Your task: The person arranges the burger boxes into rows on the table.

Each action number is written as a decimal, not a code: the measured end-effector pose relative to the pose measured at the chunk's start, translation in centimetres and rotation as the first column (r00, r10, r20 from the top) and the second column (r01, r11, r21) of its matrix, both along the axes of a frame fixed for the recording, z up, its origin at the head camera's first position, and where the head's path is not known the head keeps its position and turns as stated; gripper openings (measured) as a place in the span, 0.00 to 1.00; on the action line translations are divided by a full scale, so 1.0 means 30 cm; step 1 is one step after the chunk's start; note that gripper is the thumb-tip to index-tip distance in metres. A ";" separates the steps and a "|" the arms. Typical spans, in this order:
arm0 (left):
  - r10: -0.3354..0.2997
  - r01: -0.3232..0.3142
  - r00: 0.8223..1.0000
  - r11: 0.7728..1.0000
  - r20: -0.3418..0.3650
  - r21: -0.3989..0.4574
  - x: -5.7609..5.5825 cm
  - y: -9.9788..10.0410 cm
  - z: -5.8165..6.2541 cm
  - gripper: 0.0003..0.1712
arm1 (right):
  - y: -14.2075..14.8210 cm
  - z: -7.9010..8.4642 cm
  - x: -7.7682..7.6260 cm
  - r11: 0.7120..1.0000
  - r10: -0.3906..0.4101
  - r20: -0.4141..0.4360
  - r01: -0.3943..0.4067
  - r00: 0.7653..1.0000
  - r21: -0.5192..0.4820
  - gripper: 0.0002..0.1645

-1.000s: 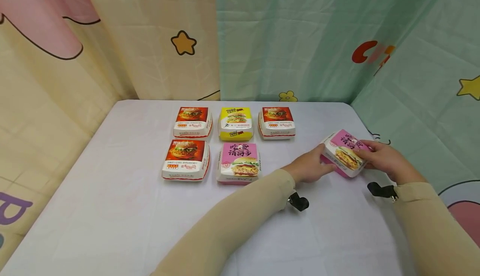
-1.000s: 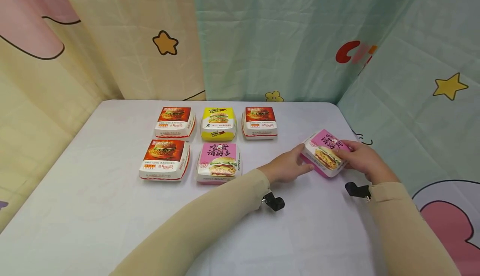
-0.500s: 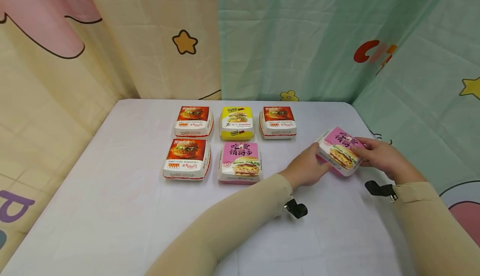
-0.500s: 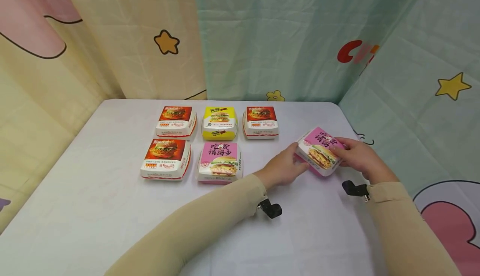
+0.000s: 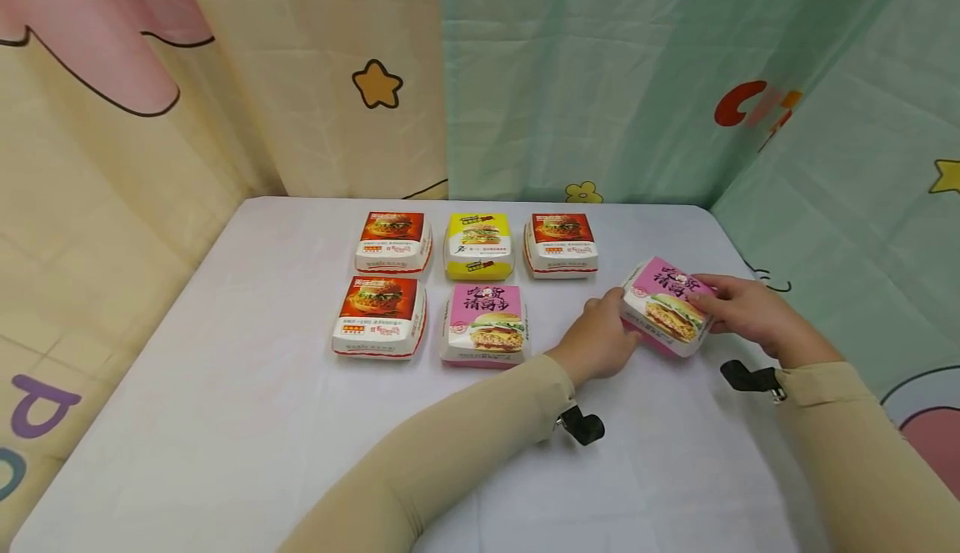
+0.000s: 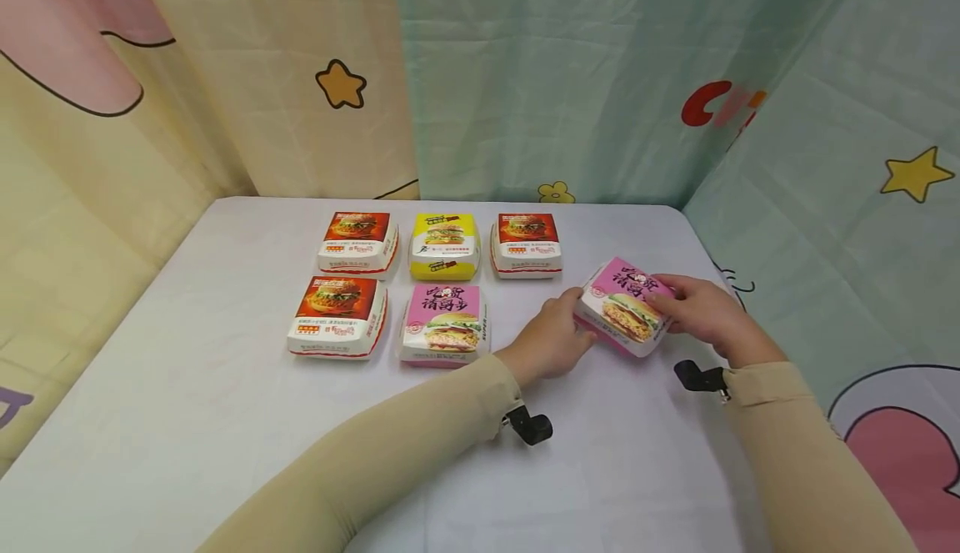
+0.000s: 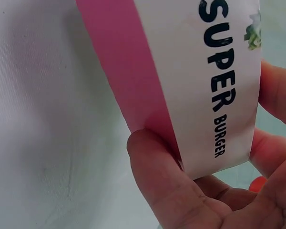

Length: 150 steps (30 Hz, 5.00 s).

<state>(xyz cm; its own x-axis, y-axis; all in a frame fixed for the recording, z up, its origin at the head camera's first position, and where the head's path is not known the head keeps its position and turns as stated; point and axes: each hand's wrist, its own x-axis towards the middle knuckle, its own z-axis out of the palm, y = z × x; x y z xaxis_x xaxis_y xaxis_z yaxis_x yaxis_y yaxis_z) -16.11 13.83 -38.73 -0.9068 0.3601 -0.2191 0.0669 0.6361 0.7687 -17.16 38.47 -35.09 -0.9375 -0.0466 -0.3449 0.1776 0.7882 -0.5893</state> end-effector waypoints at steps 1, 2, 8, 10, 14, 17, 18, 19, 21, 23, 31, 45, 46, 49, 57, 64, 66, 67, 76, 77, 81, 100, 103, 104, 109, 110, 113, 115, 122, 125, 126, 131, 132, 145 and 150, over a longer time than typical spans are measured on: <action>0.005 -0.005 1.000 1.000 0.002 0.000 0.002 -0.003 0.000 0.42 | -0.005 -0.001 -0.001 1.000 0.000 0.002 0.000 1.000 0.000 0.50; 0.008 -0.008 1.000 1.000 0.006 0.000 0.004 -0.007 -0.001 0.42 | -0.011 -0.003 -0.002 1.000 0.001 0.003 -0.001 1.000 -0.002 0.50; 0.025 -0.025 1.000 1.000 -0.005 -0.010 0.001 -0.030 -0.016 0.40 | -0.046 -0.011 -0.007 1.000 0.023 0.018 -0.023 1.000 -0.010 0.50; 0.031 -0.032 0.999 0.999 -0.006 -0.012 0.000 -0.036 -0.021 0.40 | -0.055 -0.013 -0.008 1.000 0.031 0.018 -0.031 0.999 -0.005 0.51; 0.043 -0.042 0.999 0.999 0.011 -0.021 0.002 -0.047 -0.027 0.41 | -0.072 -0.014 -0.013 0.999 0.052 0.014 -0.053 0.999 0.006 0.52; 0.048 -0.047 0.999 0.998 0.021 -0.038 0.005 -0.054 -0.027 0.42 | -0.082 -0.014 -0.018 0.998 0.070 0.014 -0.070 0.997 0.009 0.52; 0.050 -0.049 0.998 0.998 0.025 -0.045 0.006 -0.056 -0.027 0.42 | -0.085 -0.015 -0.020 0.997 0.075 0.017 -0.075 0.997 0.010 0.52; 0.054 -0.052 0.998 0.997 0.026 -0.052 0.007 -0.058 -0.027 0.42 | -0.087 -0.016 -0.021 0.997 0.078 0.021 -0.078 0.997 0.010 0.52; 0.054 -0.052 0.998 0.997 0.022 -0.064 0.010 -0.062 -0.028 0.42 | -0.091 -0.020 -0.025 0.996 0.088 0.032 -0.088 0.996 0.009 0.51; 0.049 -0.047 0.999 0.995 0.021 -0.083 0.012 -0.064 -0.029 0.42 | -0.094 -0.025 -0.028 0.995 0.101 0.046 -0.102 0.994 0.005 0.51; 0.022 -0.022 1.000 0.991 -0.005 -0.135 0.023 -0.073 -0.024 0.43 | -0.106 -0.047 -0.035 0.993 0.119 0.066 -0.118 0.991 -0.014 0.50; 0.015 -0.016 1.000 0.993 -0.016 -0.113 0.029 -0.097 -0.010 0.44 | -0.135 -0.058 -0.036 0.988 0.140 -0.007 -0.139 0.990 0.066 0.49; 0.018 -0.020 1.000 0.993 -0.017 -0.115 0.029 -0.097 -0.012 0.43 | -0.137 -0.059 -0.036 0.988 0.137 -0.016 -0.135 0.990 0.073 0.48; 0.025 -0.027 0.999 0.993 -0.021 -0.116 0.027 -0.096 -0.018 0.43 | -0.135 -0.061 -0.034 0.986 0.146 -0.037 -0.142 0.989 0.089 0.47; 0.033 -0.035 0.999 0.993 -0.025 -0.109 0.020 -0.097 -0.026 0.43 | -0.095 -0.078 -0.032 0.976 0.216 -0.049 -0.215 0.975 0.025 0.47; 0.032 -0.034 0.999 0.995 -0.025 -0.096 0.021 -0.101 -0.026 0.43 | -0.093 -0.081 -0.031 0.977 0.211 -0.036 -0.211 0.977 -0.007 0.48; 0.034 -0.036 0.999 0.995 -0.023 -0.092 0.021 -0.101 -0.027 0.43 | -0.093 -0.083 -0.030 0.978 0.207 -0.034 -0.208 0.978 -0.010 0.48; 0.035 -0.037 0.999 0.995 -0.022 -0.091 0.020 -0.101 -0.027 0.43 | -0.093 -0.085 -0.031 0.979 0.204 -0.033 -0.205 0.978 -0.015 0.48; 0.036 -0.038 0.999 0.995 -0.023 -0.091 0.020 -0.099 -0.033 0.43 | -0.092 -0.089 -0.028 0.979 0.202 -0.043 -0.203 0.978 -0.020 0.47; 0.034 -0.036 0.999 0.995 -0.025 -0.092 0.020 -0.099 -0.032 0.43 | -0.092 -0.089 -0.028 0.979 0.202 -0.043 -0.203 0.978 -0.019 0.47; 0.030 -0.033 0.999 0.995 -0.034 -0.099 0.022 -0.099 -0.029 0.42 | -0.091 -0.090 -0.029 0.979 0.200 -0.042 -0.201 0.979 -0.019 0.47; 0.047 -0.050 0.999 0.992 -0.022 -0.119 0.032 -0.104 -0.026 0.42 | -0.106 -0.086 -0.032 0.978 0.207 -0.030 -0.208 0.978 -0.029 0.47; 0.051 -0.054 0.998 0.991 -0.027 -0.125 0.036 -0.104 -0.028 0.42 | -0.114 -0.083 -0.034 0.977 0.212 -0.027 -0.213 0.977 -0.023 0.47; 0.051 -0.054 0.998 0.990 -0.027 -0.128 0.037 -0.105 -0.027 0.42 | -0.117 -0.083 -0.034 0.977 0.214 -0.026 -0.214 0.977 -0.023 0.47; 0.058 -0.060 0.998 0.989 -0.017 -0.137 0.043 -0.115 -0.020 0.41 | -0.134 -0.078 -0.039 0.975 0.221 -0.023 -0.222 0.975 -0.021 0.46; 0.060 -0.061 0.998 0.989 -0.012 -0.137 0.044 -0.119 -0.017 0.41 | -0.137 -0.077 -0.040 0.975 0.222 -0.022 -0.223 0.975 -0.022 0.46; 0.069 -0.067 0.998 0.988 0.003 -0.136 0.049 -0.129 -0.010 0.41 | -0.147 -0.075 -0.043 0.973 0.229 -0.026 -0.229 0.973 -0.015 0.46; 0.077 -0.075 0.997 0.987 0.010 -0.142 0.052 -0.136 -0.006 0.40 | -0.156 -0.075 -0.047 0.973 0.230 -0.025 -0.231 0.973 -0.019 0.46; 0.108 -0.103 0.994 0.984 0.024 -0.144 0.061 -0.149 -0.003 0.39 | -0.182 -0.074 -0.063 0.976 0.216 -0.015 -0.217 0.976 -0.030 0.47; 0.111 -0.106 0.993 0.985 0.032 -0.132 0.065 -0.153 0.000 0.39 | -0.189 -0.076 -0.069 0.977 0.212 -0.005 -0.212 0.977 -0.021 0.48; 0.113 -0.108 0.993 0.986 0.033 -0.130 0.066 -0.154 0.000 0.39 | -0.191 -0.077 -0.072 0.977 0.213 -0.003 -0.213 0.977 -0.019 0.48; 0.117 -0.111 0.992 0.986 0.038 -0.125 0.068 -0.159 -0.002 0.40 | -0.204 -0.078 -0.081 0.976 0.215 0.009 -0.215 0.976 -0.022 0.46; 0.118 -0.112 0.992 0.986 0.040 -0.123 0.068 -0.161 -0.002 0.40 | -0.206 -0.079 -0.083 0.976 0.216 0.011 -0.216 0.976 -0.023 0.47; 0.136 -0.132 0.990 0.988 0.043 -0.086 0.073 -0.166 -0.005 0.39 | -0.222 -0.085 -0.089 0.978 0.202 -0.019 -0.203 0.979 -0.053 0.48; 0.141 -0.137 0.989 0.987 0.040 -0.090 0.077 -0.165 -0.002 0.39 | -0.227 -0.080 -0.089 0.978 0.202 -0.019 -0.202 0.979 -0.046 0.47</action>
